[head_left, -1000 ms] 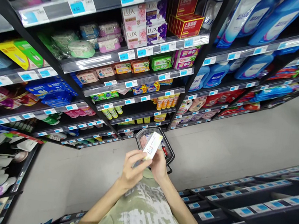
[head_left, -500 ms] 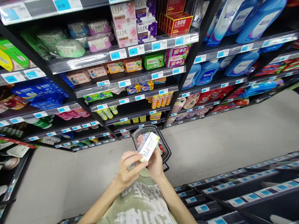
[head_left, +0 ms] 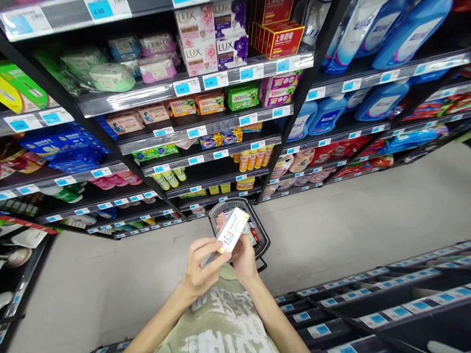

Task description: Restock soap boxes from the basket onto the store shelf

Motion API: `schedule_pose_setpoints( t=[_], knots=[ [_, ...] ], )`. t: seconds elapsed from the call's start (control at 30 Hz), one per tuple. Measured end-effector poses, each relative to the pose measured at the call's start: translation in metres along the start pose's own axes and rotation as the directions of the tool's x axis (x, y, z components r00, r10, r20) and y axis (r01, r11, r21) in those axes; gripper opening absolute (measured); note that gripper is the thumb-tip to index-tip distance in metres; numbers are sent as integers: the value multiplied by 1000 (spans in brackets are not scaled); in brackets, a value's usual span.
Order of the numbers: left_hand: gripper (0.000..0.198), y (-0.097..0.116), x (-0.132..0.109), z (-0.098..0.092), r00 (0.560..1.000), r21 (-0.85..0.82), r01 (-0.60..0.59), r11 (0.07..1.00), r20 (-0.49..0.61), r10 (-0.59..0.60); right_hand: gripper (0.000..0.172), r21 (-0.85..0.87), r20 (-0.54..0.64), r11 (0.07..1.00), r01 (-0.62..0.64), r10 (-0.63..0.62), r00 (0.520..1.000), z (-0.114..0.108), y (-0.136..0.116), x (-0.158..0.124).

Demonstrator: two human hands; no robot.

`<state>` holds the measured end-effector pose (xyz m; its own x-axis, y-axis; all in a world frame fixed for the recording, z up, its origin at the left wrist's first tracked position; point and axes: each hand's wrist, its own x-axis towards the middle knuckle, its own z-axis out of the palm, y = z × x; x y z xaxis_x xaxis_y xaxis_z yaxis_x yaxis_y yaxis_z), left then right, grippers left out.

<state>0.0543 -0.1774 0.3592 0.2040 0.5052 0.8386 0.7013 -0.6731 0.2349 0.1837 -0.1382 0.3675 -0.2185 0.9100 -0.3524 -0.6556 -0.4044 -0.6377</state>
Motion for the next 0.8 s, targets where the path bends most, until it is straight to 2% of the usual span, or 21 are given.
schedule_pose_setpoints(
  t=[0.13,0.27,0.37,0.47,0.6,0.67,0.8],
  knots=[
    [54,3,4,1,999,-11,37,999,-29,-38,37,-21,20,1000,-1,2,1000,0,2,3],
    [57,5,10,0,996,25,84,996,-7,-83,53,-64,27,998,4,-3,1000,-1,3,3],
    [55,3,9,-1,996,63,28,998,78,-33,60,-29,-51,999,-23,22,998,-1,2,1],
    [50,0,5,-2,991,27,-32,999,133,28,56,83,-63,989,-124,129,990,-1,-1,0],
    [41,-1,2,-5,978,-105,-89,990,178,107,48,235,31,946,-224,223,974,-2,-7,-1],
    [37,1,3,-6,972,-152,-114,982,188,142,45,284,123,924,-257,231,965,-4,-12,-1],
    [27,6,7,-5,969,-199,-174,964,138,204,47,318,322,887,-335,231,918,-6,-19,-2]
  ],
)
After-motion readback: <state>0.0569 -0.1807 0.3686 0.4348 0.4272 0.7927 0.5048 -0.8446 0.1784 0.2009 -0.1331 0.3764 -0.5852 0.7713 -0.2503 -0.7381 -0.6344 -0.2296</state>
